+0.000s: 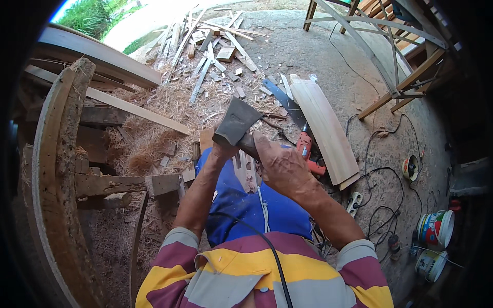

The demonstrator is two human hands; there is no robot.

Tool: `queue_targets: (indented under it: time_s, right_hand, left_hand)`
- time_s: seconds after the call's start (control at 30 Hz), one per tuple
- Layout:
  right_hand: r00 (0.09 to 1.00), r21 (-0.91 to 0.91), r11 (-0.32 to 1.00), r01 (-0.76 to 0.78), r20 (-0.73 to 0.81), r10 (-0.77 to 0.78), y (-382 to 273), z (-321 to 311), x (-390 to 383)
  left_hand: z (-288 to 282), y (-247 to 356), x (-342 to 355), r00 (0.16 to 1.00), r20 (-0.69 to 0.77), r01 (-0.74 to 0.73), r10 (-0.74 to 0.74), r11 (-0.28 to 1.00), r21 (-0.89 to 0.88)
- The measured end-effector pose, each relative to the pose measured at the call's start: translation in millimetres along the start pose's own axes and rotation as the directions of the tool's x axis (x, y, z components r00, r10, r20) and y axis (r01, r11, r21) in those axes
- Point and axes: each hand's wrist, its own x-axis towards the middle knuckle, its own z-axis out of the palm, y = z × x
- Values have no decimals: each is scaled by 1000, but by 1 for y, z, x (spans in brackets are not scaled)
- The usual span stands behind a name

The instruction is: The person carves a slot into a piece of wood by striking a chisel with the back of an ax head.

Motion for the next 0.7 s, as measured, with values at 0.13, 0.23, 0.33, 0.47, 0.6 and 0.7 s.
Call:
queue_targets:
  time_s: [0.13,0.23,0.33,0.47,0.6,0.7]
  right_hand:
    - [997,202,979,42,-70,-28,2,-7,-7]
    - [934,257,944,207,-338,-113,-19,-35,-5]
    - [942,169,971,168,-318,-107,-24,-34,-1]
    - [999,23,999,34,-34,-33,2,6,3]
    - [966,229,957,178,-226,-126,-10,-21,-8]
    - [876,346,907,242,-479,-51,-33,-49,-5]
  left_hand:
    - [-7,6,-2,982,-4,182,-190,947,-267]
    - [-6,17,1,960,-137,174,-246,902,-395]
    - [-5,21,0,956,-114,193,-271,872,-451]
    - [-1,2,-8,989,-86,103,-117,982,-156]
    - [7,13,-9,972,-182,94,-148,956,-278]
    - [7,1,-24,950,-60,264,-305,894,-361]
